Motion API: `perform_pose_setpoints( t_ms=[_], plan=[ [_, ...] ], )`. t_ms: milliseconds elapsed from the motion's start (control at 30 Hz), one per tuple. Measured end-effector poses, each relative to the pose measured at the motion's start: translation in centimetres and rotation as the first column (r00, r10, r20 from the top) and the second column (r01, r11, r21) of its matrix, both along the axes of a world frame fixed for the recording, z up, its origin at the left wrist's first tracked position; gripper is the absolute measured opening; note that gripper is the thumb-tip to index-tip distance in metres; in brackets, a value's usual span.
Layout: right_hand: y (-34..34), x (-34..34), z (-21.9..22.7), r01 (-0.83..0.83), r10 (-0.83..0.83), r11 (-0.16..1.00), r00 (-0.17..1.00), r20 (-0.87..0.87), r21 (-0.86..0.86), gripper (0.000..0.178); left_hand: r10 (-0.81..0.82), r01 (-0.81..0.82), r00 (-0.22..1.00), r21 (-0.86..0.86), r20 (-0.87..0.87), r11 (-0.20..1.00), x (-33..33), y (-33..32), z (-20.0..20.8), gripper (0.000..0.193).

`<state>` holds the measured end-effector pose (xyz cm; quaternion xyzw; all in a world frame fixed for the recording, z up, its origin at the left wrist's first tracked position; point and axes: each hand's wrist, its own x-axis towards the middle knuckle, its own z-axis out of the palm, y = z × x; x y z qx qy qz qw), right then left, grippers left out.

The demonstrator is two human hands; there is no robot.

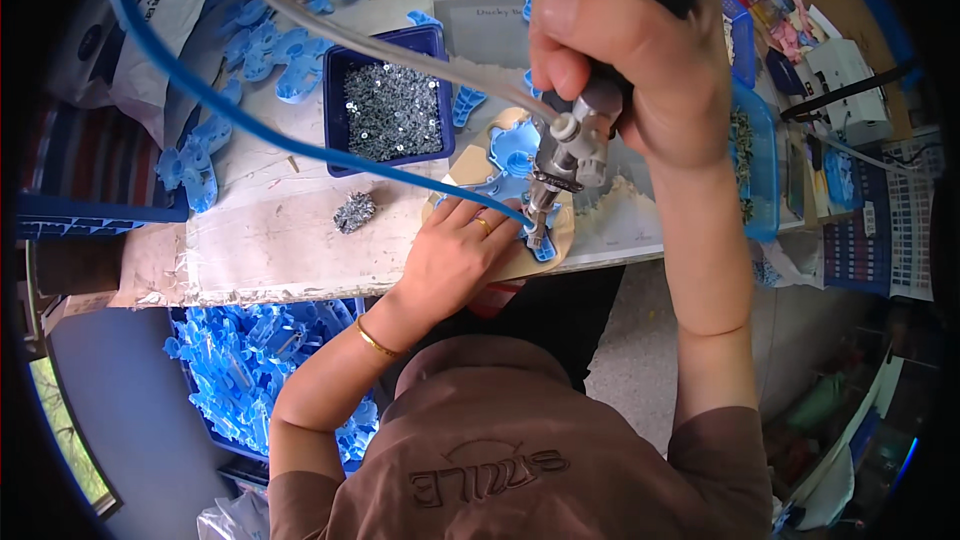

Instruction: Assembling small silver studs into blue plastic toy components using a pneumatic press machine.

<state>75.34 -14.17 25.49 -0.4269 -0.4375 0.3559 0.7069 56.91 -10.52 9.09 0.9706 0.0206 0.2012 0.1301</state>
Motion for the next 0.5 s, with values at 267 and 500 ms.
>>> perform_pose_setpoints(
  t_ms=[267,500],
  plan=[
    [-0.7,-1.4,-2.5,-0.027,-0.131,0.935,0.901,0.414,0.355,0.025,0.013,-0.013,1.0,0.005,0.007,1.0,-0.2,-0.1,0.3,0.026],
    [-0.4,-0.9,2.5,0.033,-0.051,0.99,0.991,0.125,0.138,0.04,0.026,-0.026,1.0,0.031,-0.005,0.999,0.0,-1.0,0.1,0.019]
  ],
)
